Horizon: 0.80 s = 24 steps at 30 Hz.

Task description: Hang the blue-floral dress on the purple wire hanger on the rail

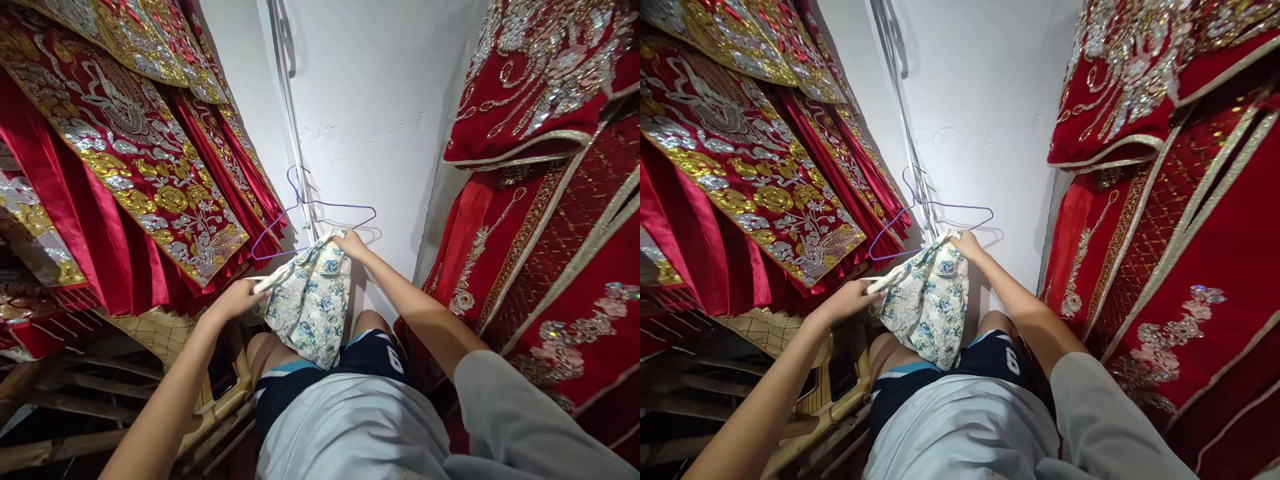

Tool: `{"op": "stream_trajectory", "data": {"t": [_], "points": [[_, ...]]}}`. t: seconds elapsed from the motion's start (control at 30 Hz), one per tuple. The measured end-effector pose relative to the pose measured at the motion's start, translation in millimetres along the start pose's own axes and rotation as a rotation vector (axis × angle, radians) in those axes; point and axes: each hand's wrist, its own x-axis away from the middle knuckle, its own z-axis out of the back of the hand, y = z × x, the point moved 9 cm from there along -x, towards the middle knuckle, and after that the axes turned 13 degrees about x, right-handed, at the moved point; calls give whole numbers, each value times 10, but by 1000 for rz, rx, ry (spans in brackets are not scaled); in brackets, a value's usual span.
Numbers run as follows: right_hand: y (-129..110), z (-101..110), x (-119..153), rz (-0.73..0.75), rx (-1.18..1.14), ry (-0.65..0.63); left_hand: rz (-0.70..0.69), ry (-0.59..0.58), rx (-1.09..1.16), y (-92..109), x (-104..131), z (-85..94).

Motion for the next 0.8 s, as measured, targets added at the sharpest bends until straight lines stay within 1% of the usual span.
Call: {"op": "stream_trajectory", "data": {"t": [0.07,0.13,0.2,0.3,0.4,0.43,0.47,0.5,0.6,0.63,0.67,0.7,0.8], "points": [[18,136,2,-4,20,27,-45,117,27,71,-44,174],[19,248,3,-18,49,36,-56,226,72,125,-88,319],[17,296,11,-46,80,40,-101,322,132,230,-139,437],[3,233,69,-74,97,23,-225,467,163,500,-232,595],[-26,126,160,-68,81,-19,-276,628,154,715,-356,740],[-42,126,183,-54,75,-17,-297,659,180,761,-405,770],[-63,167,195,-32,75,11,-322,667,209,796,-459,784],[-82,250,195,-4,82,66,-347,655,234,821,-511,784],[-93,654,148,74,118,335,-380,580,235,839,-613,745],[-65,772,109,84,124,394,-377,572,221,834,-617,743],[-22,844,47,85,121,398,-378,572,212,832,-609,749],[26,877,-30,83,113,359,-381,568,205,837,-600,755],[142,867,-209,71,94,141,-380,555,146,855,-603,783]]}}
